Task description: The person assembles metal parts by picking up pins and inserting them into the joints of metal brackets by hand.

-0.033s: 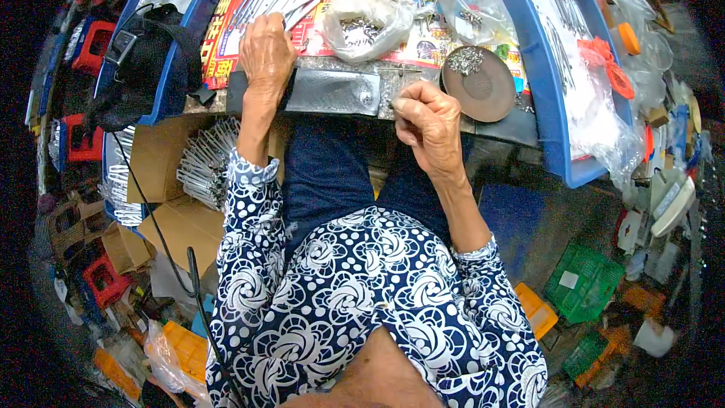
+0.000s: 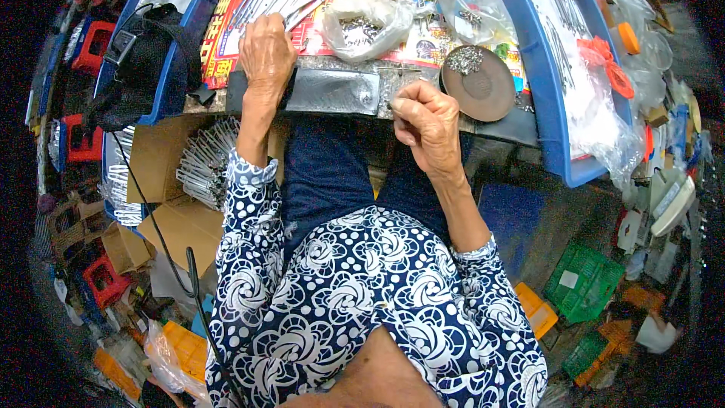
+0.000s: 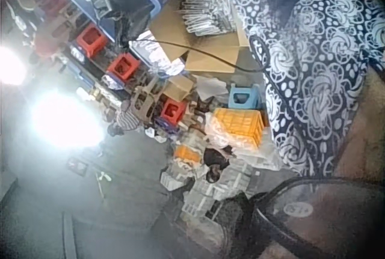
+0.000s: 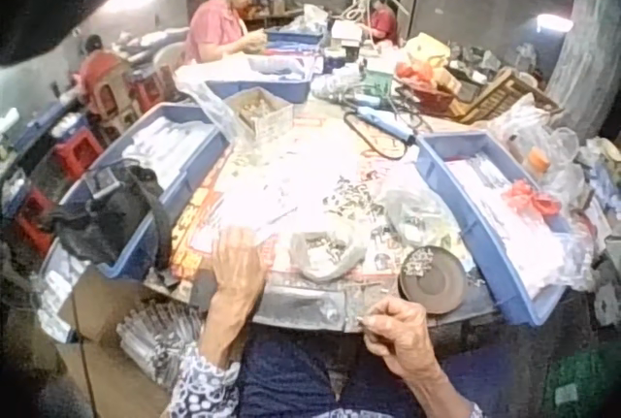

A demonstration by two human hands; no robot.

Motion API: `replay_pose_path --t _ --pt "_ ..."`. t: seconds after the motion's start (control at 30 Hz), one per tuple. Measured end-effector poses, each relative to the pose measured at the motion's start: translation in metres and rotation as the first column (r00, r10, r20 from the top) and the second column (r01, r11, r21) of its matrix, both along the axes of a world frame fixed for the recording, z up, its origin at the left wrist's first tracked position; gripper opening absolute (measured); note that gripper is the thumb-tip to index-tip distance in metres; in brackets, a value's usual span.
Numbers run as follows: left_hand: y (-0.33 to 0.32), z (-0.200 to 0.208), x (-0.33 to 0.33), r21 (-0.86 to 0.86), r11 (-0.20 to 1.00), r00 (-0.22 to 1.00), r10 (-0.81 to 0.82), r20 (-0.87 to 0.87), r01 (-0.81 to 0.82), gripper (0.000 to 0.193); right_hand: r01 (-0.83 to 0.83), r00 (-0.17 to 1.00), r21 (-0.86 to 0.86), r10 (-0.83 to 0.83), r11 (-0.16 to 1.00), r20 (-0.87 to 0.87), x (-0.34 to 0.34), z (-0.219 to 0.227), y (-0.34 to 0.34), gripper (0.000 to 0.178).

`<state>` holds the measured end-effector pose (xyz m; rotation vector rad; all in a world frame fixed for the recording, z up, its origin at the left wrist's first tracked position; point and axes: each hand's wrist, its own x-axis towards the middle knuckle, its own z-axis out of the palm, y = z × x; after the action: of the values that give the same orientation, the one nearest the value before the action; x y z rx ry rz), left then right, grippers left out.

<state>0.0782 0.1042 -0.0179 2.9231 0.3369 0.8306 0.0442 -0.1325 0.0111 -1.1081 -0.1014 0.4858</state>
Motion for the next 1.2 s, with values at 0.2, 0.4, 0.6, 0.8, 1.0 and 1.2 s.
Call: replay_pose_path --t 0.2,0.4,0.6,0.8,1.0,1.2 --pt "0.001 -0.002 -0.010 0.069 0.997 0.998 0.036 -0.045 -0.033 0.027 0.012 0.999 0.010 -0.013 1.000 0.033 0.001 0.002 0.000 0.006" --pt "0.005 0.006 -0.020 -0.121 0.986 0.980 -0.096 0.172 0.118 0.014 0.010 0.999 -0.003 -0.010 1.000 0.044 0.002 0.000 -0.003 0.006" --pt "-0.004 0.041 -0.052 -0.582 0.770 0.905 0.016 0.426 0.261 0.007 0.009 0.999 -0.018 -0.008 1.000 0.040 0.005 0.001 0.000 0.006" --pt "-0.004 0.057 -0.075 -0.813 0.426 0.893 0.023 0.449 0.398 0.010 0.102 0.989 -0.072 -0.094 0.992 0.111 0.007 0.016 -0.001 0.005" --pt "-0.011 0.067 -0.087 -0.868 0.301 0.918 -0.088 0.386 0.394 0.016 0.197 0.952 -0.079 -0.172 0.977 0.253 0.009 0.028 -0.007 0.006" --pt "-0.011 0.063 -0.086 -0.894 0.092 0.893 -0.161 0.420 0.438 0.028 0.220 0.929 -0.090 -0.181 0.971 0.323 0.012 0.027 -0.010 0.007"
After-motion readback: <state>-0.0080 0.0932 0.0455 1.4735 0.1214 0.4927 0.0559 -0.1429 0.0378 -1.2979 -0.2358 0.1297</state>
